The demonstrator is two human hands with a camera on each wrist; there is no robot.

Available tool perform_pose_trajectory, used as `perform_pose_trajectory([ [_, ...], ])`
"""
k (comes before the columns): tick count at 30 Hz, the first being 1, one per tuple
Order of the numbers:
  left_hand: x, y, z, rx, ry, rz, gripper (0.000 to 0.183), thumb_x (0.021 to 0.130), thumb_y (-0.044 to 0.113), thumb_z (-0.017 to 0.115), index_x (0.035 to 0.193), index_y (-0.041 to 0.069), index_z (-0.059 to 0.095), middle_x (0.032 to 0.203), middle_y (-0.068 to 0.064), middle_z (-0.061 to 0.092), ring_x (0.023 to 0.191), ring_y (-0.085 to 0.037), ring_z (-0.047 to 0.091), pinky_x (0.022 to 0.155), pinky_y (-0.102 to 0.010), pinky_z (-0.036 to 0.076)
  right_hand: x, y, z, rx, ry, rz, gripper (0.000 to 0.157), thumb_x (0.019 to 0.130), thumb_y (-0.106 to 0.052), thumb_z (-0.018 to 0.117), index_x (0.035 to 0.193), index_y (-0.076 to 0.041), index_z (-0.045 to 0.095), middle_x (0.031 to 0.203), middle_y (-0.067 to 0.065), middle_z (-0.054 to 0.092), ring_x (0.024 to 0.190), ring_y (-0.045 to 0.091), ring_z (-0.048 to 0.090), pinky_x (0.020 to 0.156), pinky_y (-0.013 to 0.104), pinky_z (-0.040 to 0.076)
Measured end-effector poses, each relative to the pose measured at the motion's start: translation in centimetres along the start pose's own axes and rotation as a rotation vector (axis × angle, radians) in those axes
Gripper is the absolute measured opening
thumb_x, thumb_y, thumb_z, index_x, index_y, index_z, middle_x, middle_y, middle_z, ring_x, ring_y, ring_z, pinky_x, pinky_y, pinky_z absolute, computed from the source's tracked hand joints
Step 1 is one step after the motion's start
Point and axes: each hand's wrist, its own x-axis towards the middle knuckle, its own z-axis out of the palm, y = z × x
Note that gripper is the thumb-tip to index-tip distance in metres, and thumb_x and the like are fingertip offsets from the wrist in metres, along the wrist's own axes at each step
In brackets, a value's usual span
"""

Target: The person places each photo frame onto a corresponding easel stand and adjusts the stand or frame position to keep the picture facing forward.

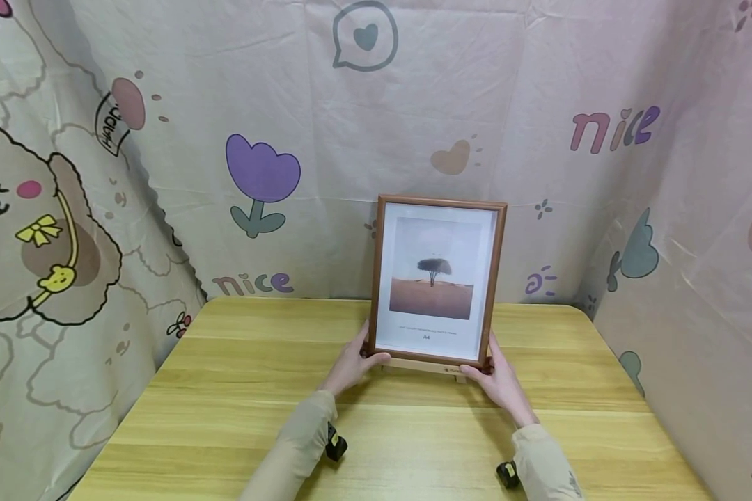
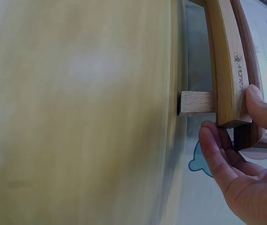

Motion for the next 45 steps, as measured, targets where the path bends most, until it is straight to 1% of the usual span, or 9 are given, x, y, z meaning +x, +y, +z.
perform_pose_trajectory([
  [4,-0.1,-0.1,0.0,0.014,0.008,0.002,0.100,0.089,0.043,0.072,0.163,0.010,0.012,0.138,-0.033,0.057,0.086,-0.021,0.061,0.090,-0.043,0.051,-0.1,0.1,0.2,-0.001,0.019,-0.046,0.105,0.087,-0.019,0.079,0.164,-0.013,0.007,0.096,0.023,0.073,0.079,0.014,0.066,0.072,0.028,0.053],
  [8,-0.3,-0.2,-0.1,0.021,0.016,0.014,0.100,0.090,0.044,0.071,0.163,0.009,0.012,0.141,-0.034,0.054,0.099,-0.025,0.062,0.095,-0.047,0.050,0.0,-0.2,0.2,0.000,-0.001,-0.012,0.105,0.088,-0.020,0.079,0.164,-0.015,0.007,0.099,0.023,0.073,0.084,0.017,0.067,0.076,0.030,0.054],
  [14,-0.4,-0.4,-0.2,0.055,0.031,0.037,0.101,0.090,0.046,0.070,0.162,0.008,0.011,0.140,-0.034,0.055,0.102,-0.025,0.061,0.095,-0.047,0.050,0.2,-0.2,0.4,-0.013,-0.015,0.019,0.102,0.089,-0.022,0.078,0.164,-0.014,0.009,0.105,0.023,0.072,0.089,0.021,0.069,0.080,0.031,0.055],
  [21,-0.5,-0.4,-0.5,0.025,0.020,-0.008,0.102,0.089,0.044,0.072,0.162,0.008,0.011,0.123,-0.030,0.065,0.074,-0.018,0.054,0.077,-0.037,0.050,0.2,-0.6,0.5,-0.003,-0.022,0.013,0.102,0.089,-0.022,0.078,0.164,-0.014,0.009,0.103,0.021,0.073,0.089,0.019,0.068,0.081,0.031,0.054],
  [27,-0.6,-0.6,-0.7,0.035,0.035,-0.005,0.102,0.088,0.044,0.072,0.162,0.006,0.013,0.134,-0.031,0.061,0.095,-0.022,0.059,0.090,-0.041,0.049,0.4,-0.5,0.8,0.009,-0.031,0.005,0.102,0.089,-0.022,0.078,0.164,-0.015,0.008,0.102,0.020,0.073,0.087,0.017,0.068,0.079,0.029,0.054],
  [33,-0.6,-0.7,-0.9,0.038,0.040,-0.013,0.101,0.089,0.043,0.072,0.162,0.008,0.012,0.138,-0.030,0.058,0.094,-0.022,0.058,0.086,-0.037,0.049,0.4,-0.7,1.0,0.027,-0.015,-0.045,0.103,0.088,-0.025,0.079,0.164,-0.017,0.010,0.099,0.019,0.073,0.086,0.015,0.067,0.077,0.029,0.053],
  [37,-0.7,-0.8,-1.1,0.032,0.046,-0.002,0.100,0.090,0.042,0.071,0.162,0.008,0.012,0.147,-0.029,0.051,0.102,-0.024,0.060,0.091,-0.040,0.050,0.4,-0.6,1.2,0.017,0.004,-0.092,0.104,0.087,-0.025,0.079,0.164,-0.019,0.010,0.093,0.018,0.073,0.081,0.014,0.066,0.073,0.029,0.053],
  [41,-0.8,-1.0,-1.2,0.024,0.055,0.005,0.099,0.090,0.041,0.071,0.162,0.007,0.012,0.147,-0.029,0.051,0.108,-0.027,0.061,0.098,-0.045,0.050,0.6,-0.7,1.2,0.005,-0.021,-0.043,0.104,0.087,-0.026,0.080,0.164,-0.020,0.010,0.097,0.019,0.074,0.085,0.019,0.068,0.078,0.034,0.054],
  [45,-1.0,-1.0,-1.3,0.029,0.057,-0.003,0.100,0.090,0.043,0.071,0.162,0.006,0.012,0.144,-0.031,0.053,0.103,-0.026,0.061,0.095,-0.044,0.050,0.9,-0.8,1.3,0.004,-0.044,-0.012,0.102,0.088,-0.023,0.079,0.164,-0.019,0.010,0.102,0.021,0.073,0.088,0.022,0.070,0.079,0.033,0.055],
])
